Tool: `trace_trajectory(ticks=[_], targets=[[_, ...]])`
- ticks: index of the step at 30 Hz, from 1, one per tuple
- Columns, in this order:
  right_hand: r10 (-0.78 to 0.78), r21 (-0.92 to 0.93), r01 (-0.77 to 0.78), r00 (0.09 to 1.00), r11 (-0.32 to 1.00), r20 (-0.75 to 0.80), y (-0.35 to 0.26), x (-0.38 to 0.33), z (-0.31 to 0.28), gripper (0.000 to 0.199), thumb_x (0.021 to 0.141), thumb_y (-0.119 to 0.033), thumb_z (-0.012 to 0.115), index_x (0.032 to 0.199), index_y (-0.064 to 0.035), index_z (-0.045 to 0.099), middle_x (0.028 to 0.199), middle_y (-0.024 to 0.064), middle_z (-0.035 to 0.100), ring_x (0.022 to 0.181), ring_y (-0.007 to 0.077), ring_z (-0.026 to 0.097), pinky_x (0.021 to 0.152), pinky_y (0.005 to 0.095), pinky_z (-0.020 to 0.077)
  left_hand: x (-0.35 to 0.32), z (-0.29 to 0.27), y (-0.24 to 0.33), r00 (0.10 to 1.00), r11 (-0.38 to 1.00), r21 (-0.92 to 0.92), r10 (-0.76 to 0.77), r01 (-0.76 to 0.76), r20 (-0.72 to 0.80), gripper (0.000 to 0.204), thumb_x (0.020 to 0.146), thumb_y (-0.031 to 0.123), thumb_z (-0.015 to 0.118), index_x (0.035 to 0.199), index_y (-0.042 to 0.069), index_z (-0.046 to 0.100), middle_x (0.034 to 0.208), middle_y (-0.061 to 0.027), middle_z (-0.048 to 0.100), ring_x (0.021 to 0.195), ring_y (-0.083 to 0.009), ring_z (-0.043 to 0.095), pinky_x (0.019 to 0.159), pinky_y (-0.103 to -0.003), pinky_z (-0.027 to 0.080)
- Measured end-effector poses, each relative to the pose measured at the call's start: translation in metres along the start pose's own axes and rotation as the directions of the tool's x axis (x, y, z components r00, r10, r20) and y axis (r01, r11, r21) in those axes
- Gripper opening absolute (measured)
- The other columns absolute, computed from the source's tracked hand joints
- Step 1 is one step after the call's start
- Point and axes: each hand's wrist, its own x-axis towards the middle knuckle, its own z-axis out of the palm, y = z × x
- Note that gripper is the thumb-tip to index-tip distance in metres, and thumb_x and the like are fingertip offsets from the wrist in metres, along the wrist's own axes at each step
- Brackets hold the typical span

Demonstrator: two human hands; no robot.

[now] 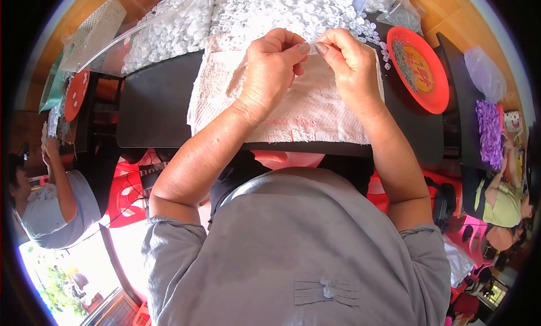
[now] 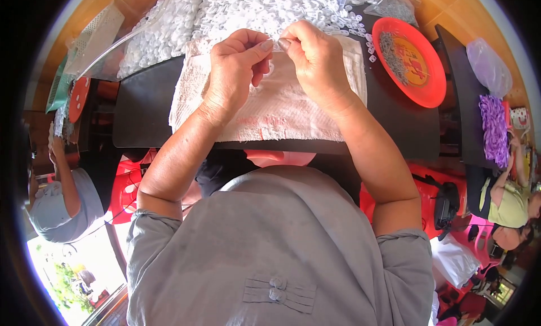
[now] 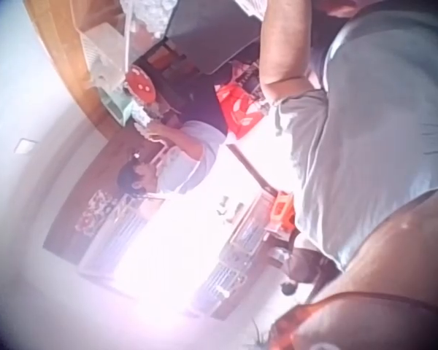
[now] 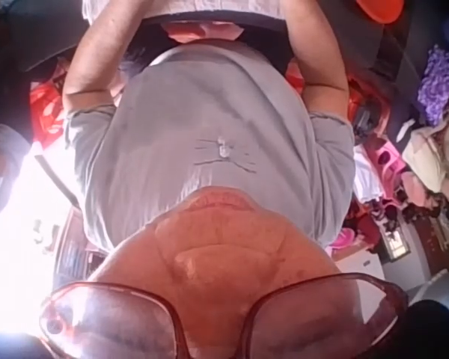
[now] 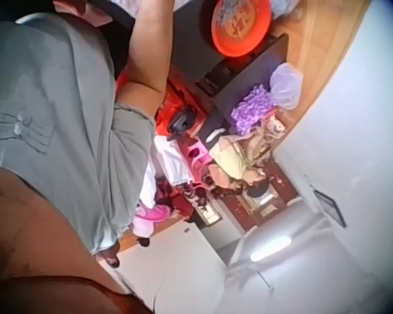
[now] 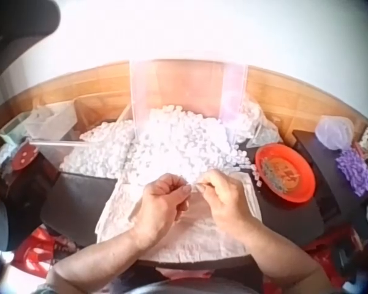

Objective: Manually assembling small white plastic hardware components at a workbench.

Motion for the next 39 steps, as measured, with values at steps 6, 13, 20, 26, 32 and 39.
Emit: trace_trajectory(ticks=[6,13,20,26,32,39], targets=[[-0.007,-0.031,0.008,1.0,1.0,0.03,-0.0021,0.0006,-0.0007,0.009,0.083,0.006,0.057,0.089,-0.0011,0.057,0.076,0.011,0.063,0.067,0.0223,0.063,0.061,0.0307,0.0484,-0.0002,0.0005,-0.0016,0.999,0.996,0.069,0.048,-0.048,-0.001,0.014,0.089,0.01,0.064,0.093,-0.003,0.061,0.071,-0.0039,0.06,0.053,-0.0066,0.05,0.043,-0.02,0.035],[-0.099,-0.083,0.101,0.995,0.991,0.025,0.0,0.0013,0.0003,0.011,0.082,0.007,0.057,0.089,-0.0016,0.057,0.078,0.0118,0.063,0.068,0.0236,0.063,0.062,0.0314,0.0493,-0.0019,0.0017,-0.0005,0.998,0.986,0.156,0.068,-0.065,-0.016,0.012,0.089,0.011,0.064,0.092,-0.001,0.062,0.07,-0.0012,0.06,0.056,-0.0048,0.051,0.044,-0.018,0.036],[0.031,0.026,-0.031,0.999,0.999,0.031,0.0005,-0.0015,0.0029,0.01,0.083,0.005,0.057,0.091,-0.0014,0.059,0.076,0.0088,0.064,0.067,0.0174,0.063,0.063,0.0284,0.049,-0.0017,0.0013,-0.0013,0.999,0.998,0.057,0.029,-0.028,-0.019,0.012,0.089,0.01,0.063,0.091,-0.001,0.062,0.069,-0.0024,0.06,0.054,-0.006,0.051,0.043,-0.019,0.036],[0.097,0.09,-0.099,0.995,0.991,0.02,0.0007,-0.0012,0.0036,0.008,0.084,0.004,0.059,0.09,-0.0013,0.06,0.073,0.0078,0.064,0.066,0.0138,0.061,0.062,0.0266,0.0482,-0.0032,0.0013,0.0037,0.999,1.0,0.022,-0.018,0.019,-0.032,0.012,0.089,0.01,0.063,0.092,-0.002,0.062,0.069,-0.0035,0.059,0.052,-0.0071,0.05,0.043,-0.02,0.035],[0.022,0.025,-0.023,0.999,0.999,0.023,0.0011,-0.0011,0.0035,0.012,0.083,0.007,0.057,0.091,-0.0017,0.059,0.076,0.0087,0.064,0.068,0.0174,0.063,0.062,0.0282,0.0489,-0.0024,0.0012,-0.0001,0.999,0.999,0.037,0.026,-0.025,-0.032,0.011,0.089,0.009,0.063,0.091,-0.002,0.062,0.069,-0.0032,0.06,0.053,-0.0067,0.05,0.043,-0.02,0.035],[-0.099,-0.085,0.1,0.995,0.991,0.02,0.0014,-0.0007,0.0046,0.015,0.081,0.009,0.055,0.091,-0.0023,0.058,0.079,0.011,0.063,0.07,0.0245,0.064,0.062,0.0311,0.05,-0.0029,0.0012,-0.0007,0.999,0.998,0.049,0.029,-0.028,-0.022,0.01,0.089,0.008,0.062,0.091,-0.002,0.062,0.068,-0.0032,0.059,0.053,-0.0064,0.05,0.043,-0.02,0.035]])
